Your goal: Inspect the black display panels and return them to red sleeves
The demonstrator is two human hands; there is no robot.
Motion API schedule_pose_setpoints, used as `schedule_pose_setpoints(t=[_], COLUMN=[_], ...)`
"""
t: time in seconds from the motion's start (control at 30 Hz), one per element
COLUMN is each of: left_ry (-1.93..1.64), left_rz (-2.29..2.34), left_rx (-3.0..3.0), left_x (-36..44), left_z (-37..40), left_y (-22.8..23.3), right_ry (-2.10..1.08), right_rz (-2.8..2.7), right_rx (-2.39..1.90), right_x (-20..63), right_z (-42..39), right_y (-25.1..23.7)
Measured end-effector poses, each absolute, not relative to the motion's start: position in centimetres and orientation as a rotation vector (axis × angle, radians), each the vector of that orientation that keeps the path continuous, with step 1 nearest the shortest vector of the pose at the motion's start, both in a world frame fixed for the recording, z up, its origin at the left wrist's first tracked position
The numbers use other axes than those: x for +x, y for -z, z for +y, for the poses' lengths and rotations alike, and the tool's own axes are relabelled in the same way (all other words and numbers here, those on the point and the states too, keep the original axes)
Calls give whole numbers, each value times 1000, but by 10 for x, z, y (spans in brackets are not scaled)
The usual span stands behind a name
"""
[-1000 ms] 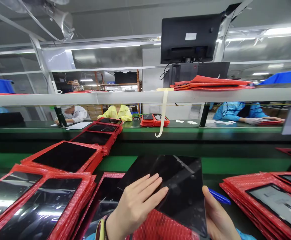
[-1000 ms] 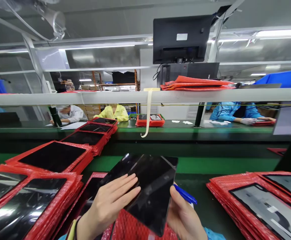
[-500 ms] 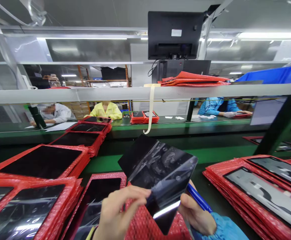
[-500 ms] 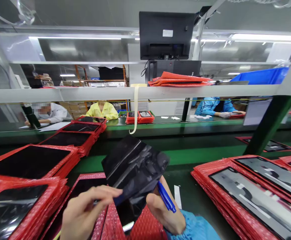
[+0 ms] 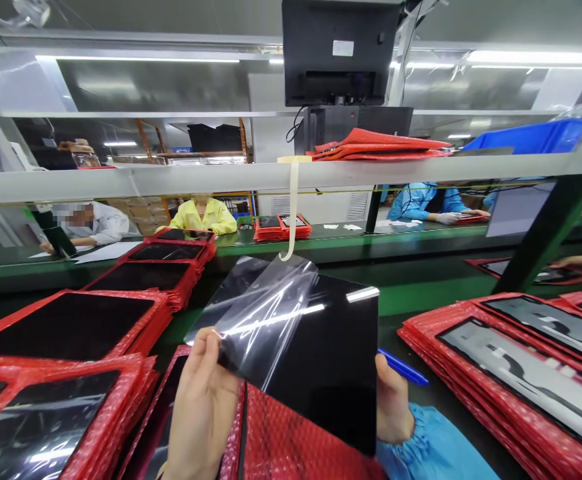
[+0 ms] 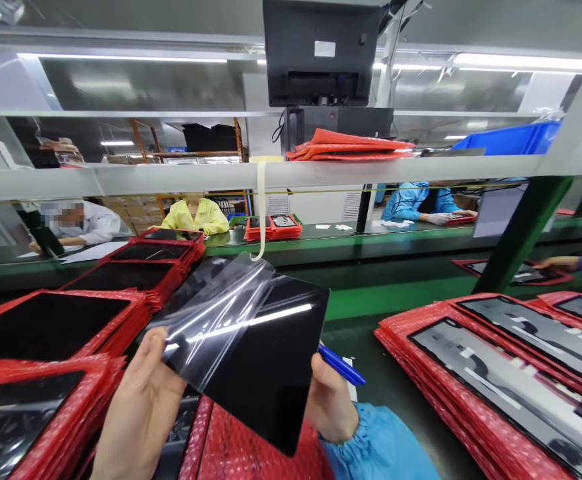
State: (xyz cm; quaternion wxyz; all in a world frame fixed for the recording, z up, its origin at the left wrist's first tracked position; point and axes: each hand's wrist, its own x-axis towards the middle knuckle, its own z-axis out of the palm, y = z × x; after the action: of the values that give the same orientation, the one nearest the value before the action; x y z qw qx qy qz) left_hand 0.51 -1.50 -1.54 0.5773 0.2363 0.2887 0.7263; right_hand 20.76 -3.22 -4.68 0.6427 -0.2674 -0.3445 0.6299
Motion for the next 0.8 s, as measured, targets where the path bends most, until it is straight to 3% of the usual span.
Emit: schedule_pose_setpoints(t=[0.13, 0.3, 0.8], left_ry=[-1933, -2112, -2089], left_rz=[732, 753, 802], left_rx=[582, 635, 607], left_x=[3, 2, -13], left_z=[-28, -35, -21], left_y=[9, 7, 6], right_ry=[-1391, -1328, -1503], right_rz=[-745, -1133, -1303], right_rx=[-585, -588, -427], right_x=[194, 189, 193], right_z=[-34, -51, -59], right_y=[38, 30, 28])
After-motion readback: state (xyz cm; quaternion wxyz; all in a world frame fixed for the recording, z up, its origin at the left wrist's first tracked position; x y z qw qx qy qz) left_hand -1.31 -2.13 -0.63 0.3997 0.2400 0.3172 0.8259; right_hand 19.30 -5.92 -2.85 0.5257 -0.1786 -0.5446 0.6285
